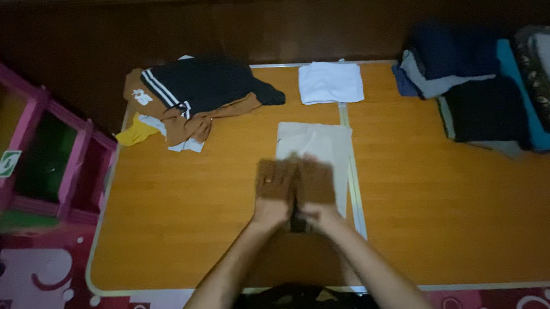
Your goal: The person places a stack of folded items into a plastic drawer and then folds a white tank top, a beige t-shirt, and a black t-shirt on a low table by hand.
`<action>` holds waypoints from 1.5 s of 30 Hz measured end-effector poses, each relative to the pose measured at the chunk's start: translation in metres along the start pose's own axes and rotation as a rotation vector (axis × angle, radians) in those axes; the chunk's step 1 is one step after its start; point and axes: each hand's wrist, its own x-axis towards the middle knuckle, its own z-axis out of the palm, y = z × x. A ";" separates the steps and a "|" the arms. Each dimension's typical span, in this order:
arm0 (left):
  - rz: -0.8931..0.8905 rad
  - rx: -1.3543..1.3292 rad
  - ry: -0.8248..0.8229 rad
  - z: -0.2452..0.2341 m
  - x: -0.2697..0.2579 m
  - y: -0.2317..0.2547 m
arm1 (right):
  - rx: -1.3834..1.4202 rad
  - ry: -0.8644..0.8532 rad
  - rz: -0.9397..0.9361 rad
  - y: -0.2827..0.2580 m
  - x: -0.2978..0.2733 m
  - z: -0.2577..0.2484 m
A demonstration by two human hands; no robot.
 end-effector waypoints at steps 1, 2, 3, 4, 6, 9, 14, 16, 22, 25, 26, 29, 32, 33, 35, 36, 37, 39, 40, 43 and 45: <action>0.018 0.029 0.021 0.006 -0.001 -0.001 | -0.030 -0.043 -0.001 0.000 -0.005 0.007; 0.036 0.058 0.042 0.013 -0.001 -0.002 | -0.055 -0.085 -0.003 0.003 -0.007 0.011; 0.061 0.080 0.074 0.020 -0.003 -0.005 | -0.074 -0.126 -0.004 0.007 -0.010 0.015; 0.086 0.102 0.105 0.028 -0.003 -0.012 | -0.093 -0.163 0.022 0.015 -0.009 0.016; 0.065 0.095 0.081 0.041 -0.012 -0.020 | -0.131 -0.243 0.088 0.025 -0.009 0.017; -0.046 0.030 -0.043 0.051 -0.013 -0.020 | -0.244 -0.274 0.192 0.042 0.001 0.014; -0.141 0.100 -0.204 0.038 -0.013 -0.013 | -0.334 -0.370 0.159 0.023 0.008 0.018; -0.076 0.085 -0.141 0.035 -0.010 -0.013 | -0.226 -0.420 0.117 0.014 0.011 0.015; -0.101 0.022 -0.259 0.021 -0.004 -0.018 | 0.012 -0.414 0.128 0.037 0.023 -0.013; -0.141 0.005 -0.649 0.017 -0.008 -0.043 | 0.099 -0.406 0.131 0.075 0.011 -0.023; -0.137 0.029 -0.776 0.016 -0.008 -0.056 | 0.182 -0.311 0.075 0.090 0.003 -0.026; 0.097 0.005 -0.401 0.009 -0.009 -0.091 | 0.145 -0.234 -0.026 0.116 -0.029 -0.035; -0.041 -0.246 -0.508 -0.001 -0.003 -0.101 | 0.054 -0.292 -0.114 0.122 -0.045 -0.040; 0.029 -0.218 -0.525 -0.006 0.000 -0.097 | 0.036 -0.314 -0.145 0.123 -0.048 -0.042; 0.168 -0.160 -0.558 -0.020 0.003 -0.086 | 0.028 -0.335 -0.164 0.121 -0.054 -0.042; 0.201 -0.171 -0.570 -0.026 0.006 -0.079 | 0.024 -0.347 -0.175 0.120 -0.055 -0.043; 0.231 -0.180 -0.583 -0.034 0.009 -0.073 | 0.043 -0.341 -0.212 0.119 -0.056 -0.044; 0.264 -0.214 -0.599 -0.050 0.011 -0.063 | 0.080 -0.327 -0.284 0.117 -0.056 -0.046; 0.266 -0.239 -0.602 -0.058 0.010 -0.058 | 0.074 -0.373 -0.278 0.114 -0.056 -0.047; 0.226 -0.162 -0.765 -0.075 0.010 -0.050 | 0.144 -0.419 -0.219 0.102 -0.055 -0.047; 0.223 -0.153 -0.761 -0.080 0.008 -0.049 | 0.303 -0.328 -0.130 0.099 -0.049 -0.042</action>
